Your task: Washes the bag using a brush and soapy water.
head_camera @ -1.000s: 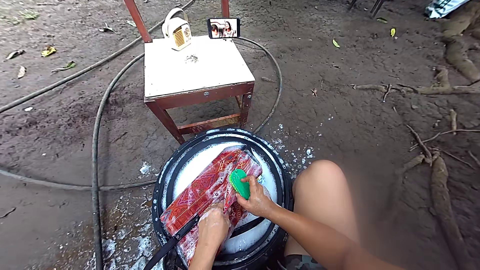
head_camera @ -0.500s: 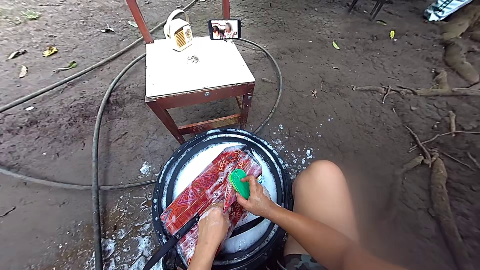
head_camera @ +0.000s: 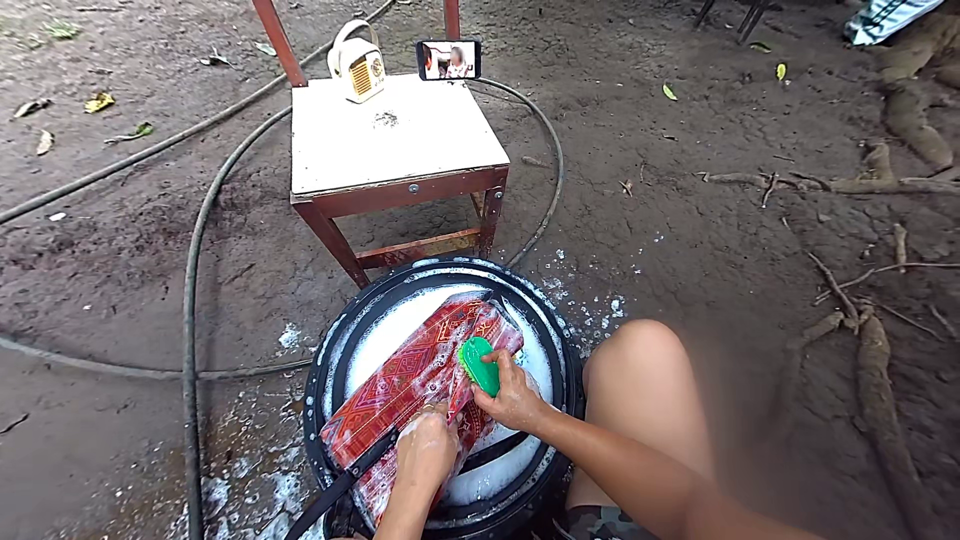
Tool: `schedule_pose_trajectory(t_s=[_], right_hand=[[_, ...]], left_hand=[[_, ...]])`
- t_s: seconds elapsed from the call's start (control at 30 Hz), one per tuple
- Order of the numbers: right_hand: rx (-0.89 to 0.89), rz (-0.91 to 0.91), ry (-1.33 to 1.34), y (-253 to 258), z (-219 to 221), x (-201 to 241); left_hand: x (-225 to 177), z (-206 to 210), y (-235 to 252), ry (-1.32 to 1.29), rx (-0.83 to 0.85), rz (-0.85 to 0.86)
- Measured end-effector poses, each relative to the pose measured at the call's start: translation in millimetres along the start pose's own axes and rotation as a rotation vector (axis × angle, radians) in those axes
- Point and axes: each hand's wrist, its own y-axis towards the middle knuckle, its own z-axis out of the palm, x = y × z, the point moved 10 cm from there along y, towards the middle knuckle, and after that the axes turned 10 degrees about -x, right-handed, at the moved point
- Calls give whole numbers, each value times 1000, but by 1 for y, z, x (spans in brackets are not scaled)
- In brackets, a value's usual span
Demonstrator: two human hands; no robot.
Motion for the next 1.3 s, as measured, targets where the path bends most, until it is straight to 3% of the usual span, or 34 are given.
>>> schedule_pose_trajectory(t_s=[0.7, 0.93, 1.07, 1.2, 1.3], right_hand=[[-53, -67, 58, -2, -2, 1], [-103, -105, -179, 7, -19, -4], [-148, -78, -260, 15, -20, -8], [50, -52, -402, -7, 14, 15], [119, -218, -392, -22, 27, 33]], left_hand=[[1, 2, -1, -18, 7, -2], [1, 0, -4, -10, -6, -19], [2, -6, -6, -83, -113, -40], [1, -6, 2, -32, -135, -69], [10, -5, 8, 34, -60, -92]])
